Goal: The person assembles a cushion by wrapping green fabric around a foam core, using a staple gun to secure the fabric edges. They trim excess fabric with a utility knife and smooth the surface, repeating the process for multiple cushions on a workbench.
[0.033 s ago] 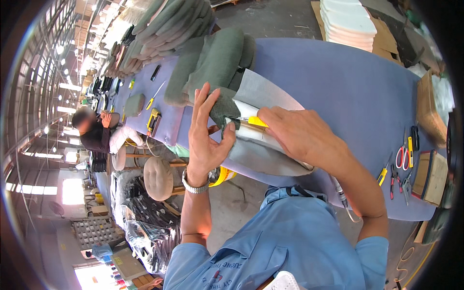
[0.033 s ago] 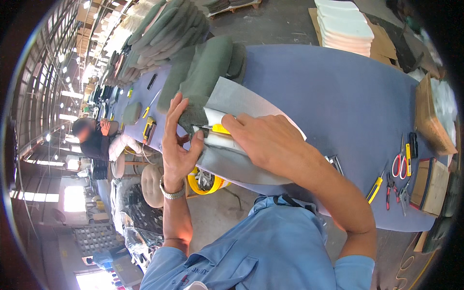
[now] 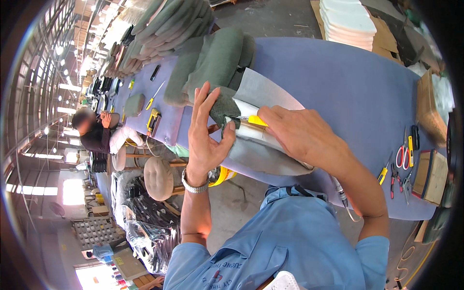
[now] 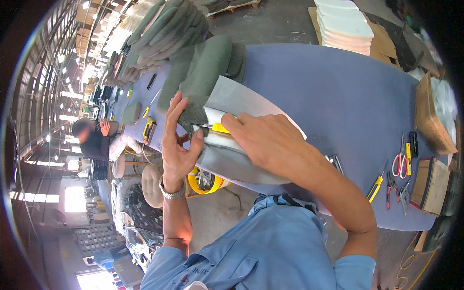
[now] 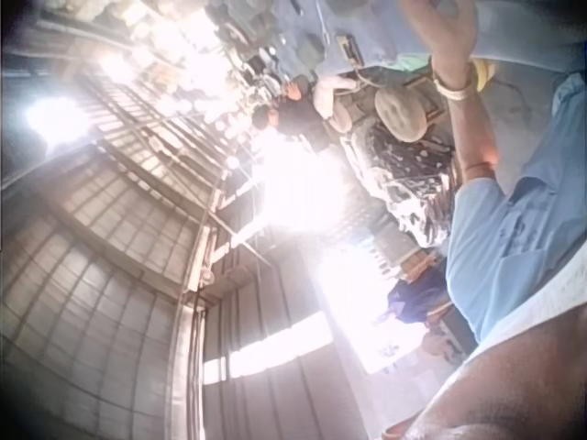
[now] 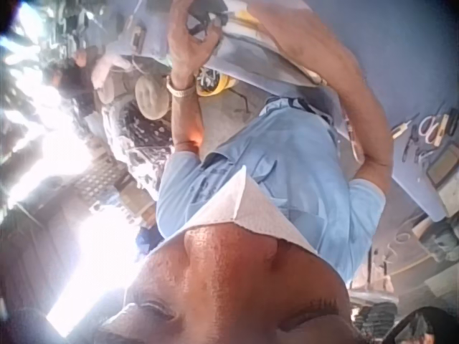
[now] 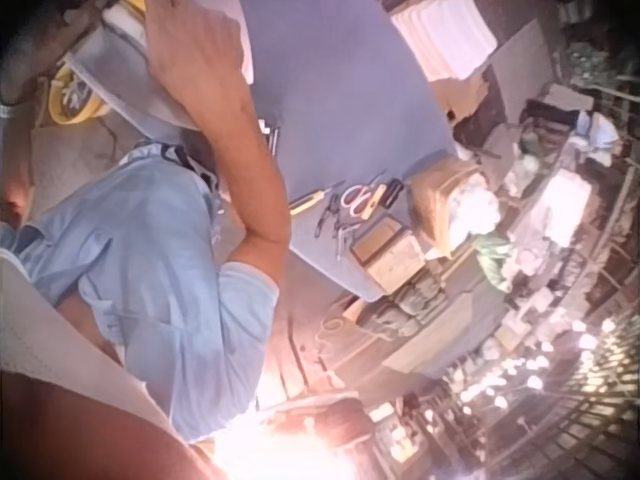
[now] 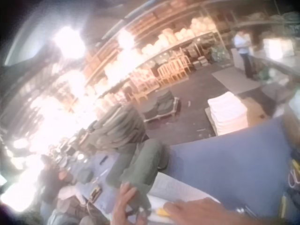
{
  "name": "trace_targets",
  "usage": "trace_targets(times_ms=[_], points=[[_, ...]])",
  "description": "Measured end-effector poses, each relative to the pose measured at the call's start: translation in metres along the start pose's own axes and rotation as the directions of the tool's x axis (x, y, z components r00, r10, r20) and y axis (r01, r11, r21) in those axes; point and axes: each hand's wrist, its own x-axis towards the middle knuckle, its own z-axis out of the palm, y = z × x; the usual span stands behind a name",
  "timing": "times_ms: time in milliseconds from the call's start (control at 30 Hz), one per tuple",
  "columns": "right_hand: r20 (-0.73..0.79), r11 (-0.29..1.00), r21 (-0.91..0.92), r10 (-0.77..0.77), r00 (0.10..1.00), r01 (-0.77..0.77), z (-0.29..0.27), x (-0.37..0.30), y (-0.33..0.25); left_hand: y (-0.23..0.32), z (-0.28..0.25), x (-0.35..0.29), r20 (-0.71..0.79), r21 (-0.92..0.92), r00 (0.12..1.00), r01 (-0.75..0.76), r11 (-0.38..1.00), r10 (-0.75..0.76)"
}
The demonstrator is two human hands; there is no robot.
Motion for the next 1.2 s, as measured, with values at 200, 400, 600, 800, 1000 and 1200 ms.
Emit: trace_targets(times_ms=[200,400,600,800,1000,1200], points=[[0.078,0.988,0.044,0.146,0.986,-0.15,-0.004,-0.001,0.004,0.004,0.006,0.014,0.025,0.017,0.999,-0.024,1.0,0.024],[0.001,0.981,0.13,0.144,0.99,-0.142,-0.004,-0.006,0.018,0.007,0.012,0.03,0.052,0.048,0.996,-0.075,0.996,0.073],[0.011,0.976,0.139,0.17,0.985,-0.169,-0.002,-0.014,0.021,0.012,0.016,0.032,0.071,0.05,0.993,-0.101,0.994,0.098],[-0.035,0.977,0.154,0.154,0.987,-0.147,0.005,-0.018,0.025,0.014,0.017,0.033,0.085,0.053,0.988,-0.131,0.99,0.126],[-0.056,0.97,0.212,0.137,0.989,-0.122,0.009,-0.018,0.028,0.014,0.017,0.032,0.077,0.076,0.988,-0.136,0.988,0.13],[-0.049,0.978,0.176,0.126,0.991,-0.116,0.009,-0.016,0.029,0.012,0.018,0.031,0.059,0.049,0.99,-0.131,0.99,0.128]])
